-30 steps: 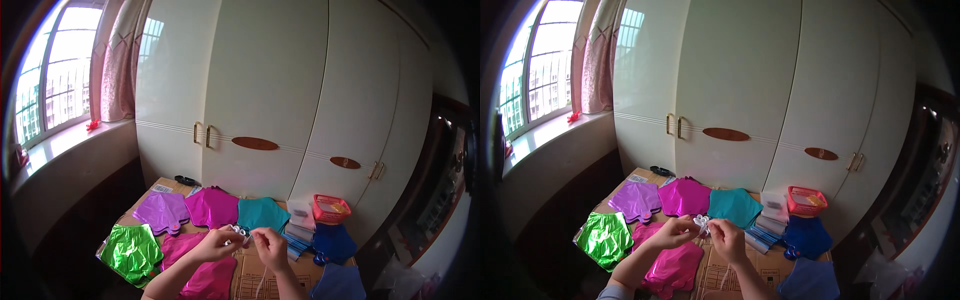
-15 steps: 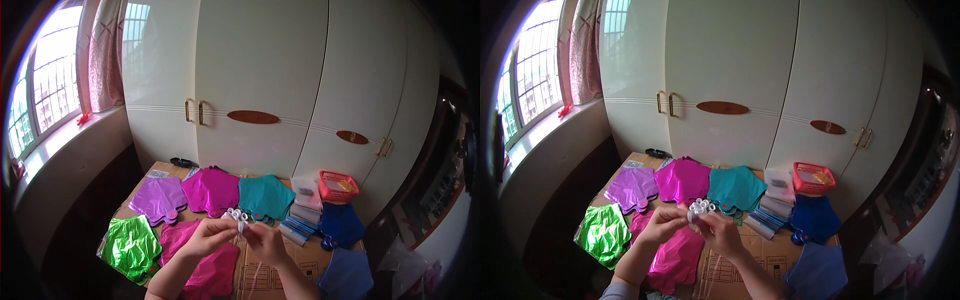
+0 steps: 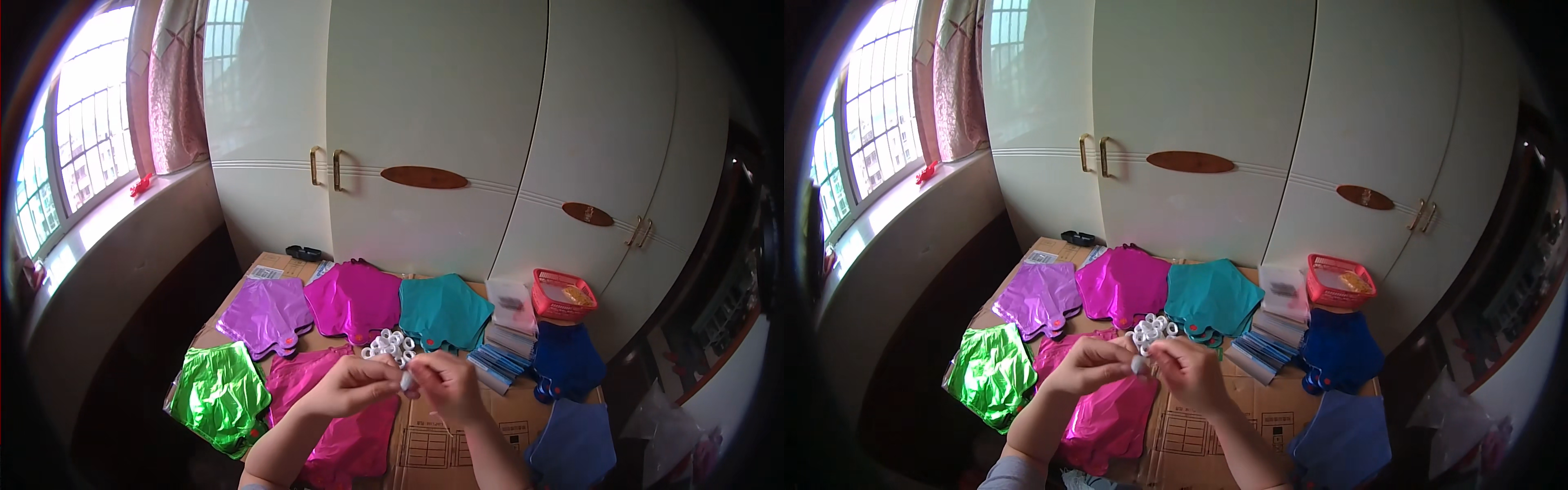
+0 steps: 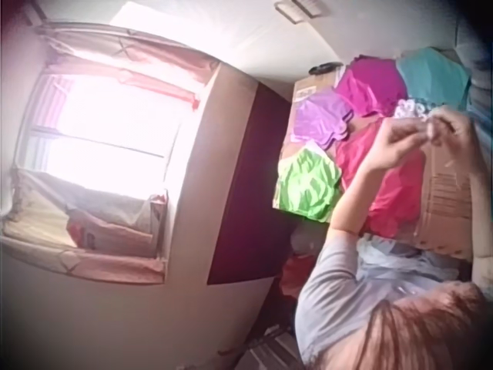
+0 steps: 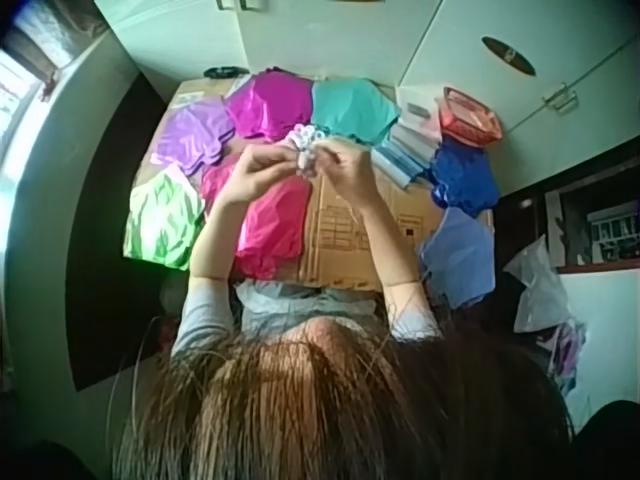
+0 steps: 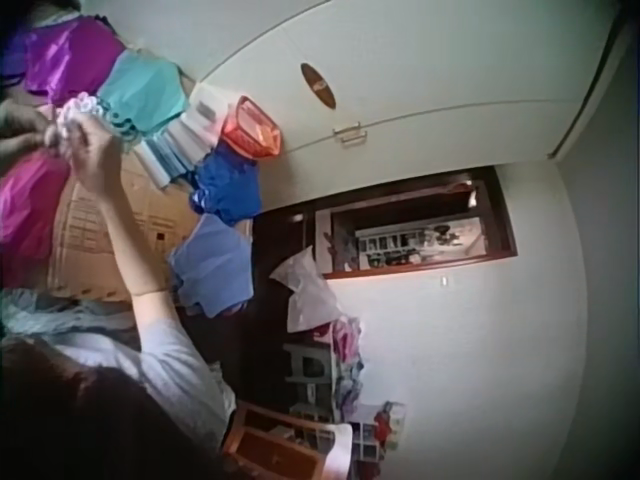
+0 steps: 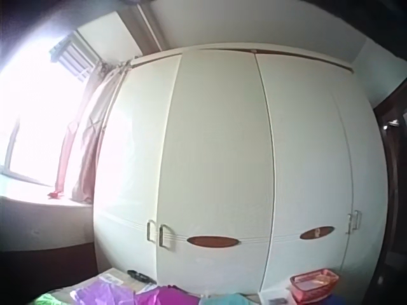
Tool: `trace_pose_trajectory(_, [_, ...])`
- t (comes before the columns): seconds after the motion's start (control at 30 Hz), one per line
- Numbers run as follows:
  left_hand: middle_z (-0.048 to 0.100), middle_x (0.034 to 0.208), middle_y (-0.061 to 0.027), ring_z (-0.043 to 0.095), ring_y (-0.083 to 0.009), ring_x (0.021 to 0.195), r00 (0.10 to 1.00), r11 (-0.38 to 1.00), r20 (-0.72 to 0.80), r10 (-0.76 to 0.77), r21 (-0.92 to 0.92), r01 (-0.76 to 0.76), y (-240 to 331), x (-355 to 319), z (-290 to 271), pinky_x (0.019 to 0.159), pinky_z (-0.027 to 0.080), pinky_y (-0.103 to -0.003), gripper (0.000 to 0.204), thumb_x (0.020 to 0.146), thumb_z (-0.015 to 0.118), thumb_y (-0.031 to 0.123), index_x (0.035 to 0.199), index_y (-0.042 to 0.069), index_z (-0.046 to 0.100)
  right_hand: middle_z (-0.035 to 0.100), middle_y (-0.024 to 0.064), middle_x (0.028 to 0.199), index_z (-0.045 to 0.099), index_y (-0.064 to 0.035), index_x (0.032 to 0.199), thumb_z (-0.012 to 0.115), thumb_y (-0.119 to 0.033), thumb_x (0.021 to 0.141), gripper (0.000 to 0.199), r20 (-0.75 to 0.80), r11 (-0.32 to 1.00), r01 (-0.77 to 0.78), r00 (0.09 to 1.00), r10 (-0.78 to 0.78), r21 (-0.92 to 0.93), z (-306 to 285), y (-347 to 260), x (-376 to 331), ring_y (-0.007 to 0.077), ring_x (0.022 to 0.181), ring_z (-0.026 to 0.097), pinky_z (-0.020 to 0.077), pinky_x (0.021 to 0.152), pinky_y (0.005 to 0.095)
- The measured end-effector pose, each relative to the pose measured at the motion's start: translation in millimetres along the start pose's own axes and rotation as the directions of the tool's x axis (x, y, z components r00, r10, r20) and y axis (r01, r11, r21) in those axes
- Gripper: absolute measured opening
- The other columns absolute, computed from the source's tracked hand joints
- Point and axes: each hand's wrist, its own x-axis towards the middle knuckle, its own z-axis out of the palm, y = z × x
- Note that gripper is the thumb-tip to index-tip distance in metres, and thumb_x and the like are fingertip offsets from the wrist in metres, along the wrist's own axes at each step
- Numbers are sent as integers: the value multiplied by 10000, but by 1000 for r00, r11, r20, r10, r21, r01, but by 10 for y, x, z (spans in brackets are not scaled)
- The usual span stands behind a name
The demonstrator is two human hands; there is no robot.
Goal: Threading plastic connectors and attaching them to foil balloons for decoration prep.
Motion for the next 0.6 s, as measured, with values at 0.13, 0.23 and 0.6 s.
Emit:
trace_pose_trajectory(0.13, [614,763,-51,535,-154,775,980,791,-200,-4,598,125,-18,6,-13,719,429,-292,164,841,577,11,981,-16,656,626,78,698,647,-33,843,615,-108,847,82,68,983,180,981,-182,36,-33,-230,-19,164,594,613,461,520,265])
trace_pose_trajectory(0.23, [594,738,-69,535,-171,744,1000,961,-25,-1,276,8,-26,-27,-36,669,429,-282,163,817,592,-8,963,11,662,633,78,707,651,-39,851,620,-111,844,79,-33,998,55,998,-55,10,-40,-108,5,165,600,614,463,528,269])
trace_pose_trajectory(0.6, [605,815,-61,538,-126,793,985,989,-100,-138,42,143,-5,-35,-3,693,432,-266,159,836,587,16,976,14,662,623,72,706,642,-36,862,650,-83,810,71,16,985,139,990,-138,-101,74,54,-16,173,581,597,458,515,266])
